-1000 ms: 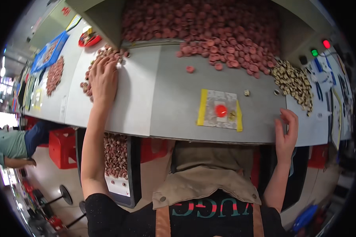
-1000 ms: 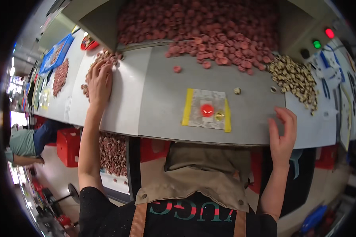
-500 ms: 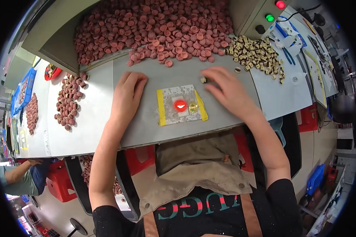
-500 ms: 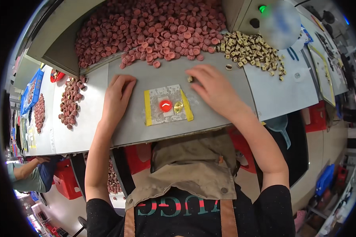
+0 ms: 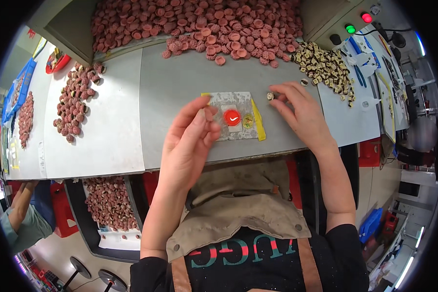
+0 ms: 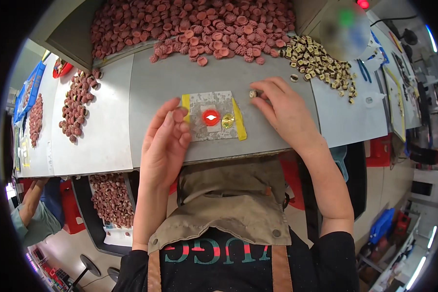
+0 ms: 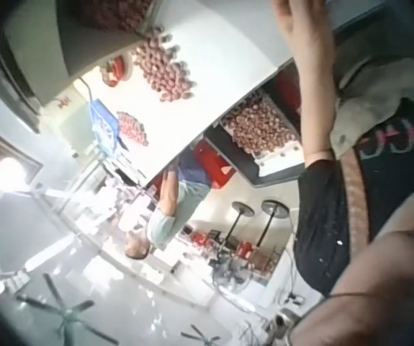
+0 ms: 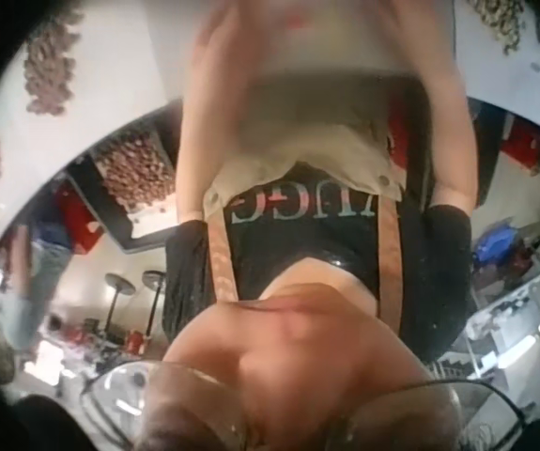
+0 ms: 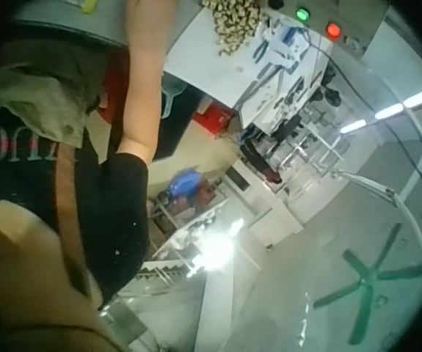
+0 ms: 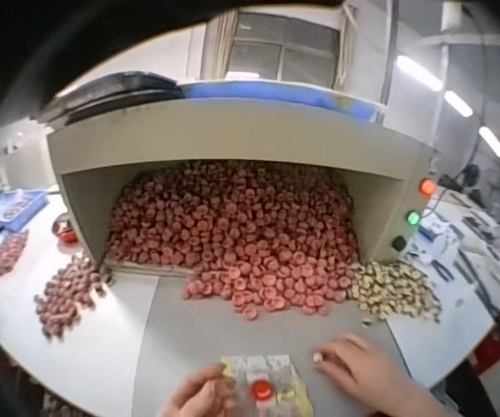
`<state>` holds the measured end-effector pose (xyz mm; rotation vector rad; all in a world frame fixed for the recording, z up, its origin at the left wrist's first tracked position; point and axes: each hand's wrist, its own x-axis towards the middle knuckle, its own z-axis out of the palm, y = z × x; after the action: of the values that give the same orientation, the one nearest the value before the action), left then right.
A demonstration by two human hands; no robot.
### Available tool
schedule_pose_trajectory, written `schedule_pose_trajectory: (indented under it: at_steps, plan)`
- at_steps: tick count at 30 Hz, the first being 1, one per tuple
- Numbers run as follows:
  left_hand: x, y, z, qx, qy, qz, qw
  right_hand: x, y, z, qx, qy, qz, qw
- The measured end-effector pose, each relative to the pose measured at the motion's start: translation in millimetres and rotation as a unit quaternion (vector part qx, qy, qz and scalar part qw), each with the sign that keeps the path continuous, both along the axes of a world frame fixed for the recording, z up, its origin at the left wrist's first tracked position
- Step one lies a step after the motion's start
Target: The person assembles small figurine heads by dipping pieces into glue and attaching the head and hair components together by hand.
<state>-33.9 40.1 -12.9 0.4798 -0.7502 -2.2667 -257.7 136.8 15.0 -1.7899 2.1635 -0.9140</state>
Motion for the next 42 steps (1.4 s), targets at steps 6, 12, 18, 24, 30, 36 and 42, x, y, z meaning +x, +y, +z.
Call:
schedule_pose_trajectory:
  at_steps: [6, 12, 18, 24, 30, 36, 42]
  plan:
    - [-5, 3, -7, 0.06, 0.036, -0.022, 0.997, 0, -5, 1, 0.027, 0.094, 0.005, 0.995]
    - [3, 1, -13, 0.074, 0.071, -0.027, 0.994, 6, -9, 6, 0.065, 0.111, 0.0, 0.992]
    - [2, 3, -11, 0.078, 0.061, -0.012, 0.995, 31, -13, 18, 0.036, 0.001, 0.03, 0.999]
    - [2, 3, -14, 0.076, 0.079, -0.02, 0.994, 58, -24, 5, 0.005, 0.069, 0.114, 0.991]
    - [1, 3, -13, 0.075, 0.076, -0.012, 0.994, 59, -27, 0, 0.007, 0.105, 0.115, 0.988]
    - [1, 3, -11, 0.081, 0.06, -0.013, 0.995, 59, -27, 0, 0.012, 0.082, 0.111, 0.99]
    - [0, 3, -8, 0.081, 0.045, -0.021, 0.996, 53, -20, 4, 0.033, -0.18, 0.055, 0.982]
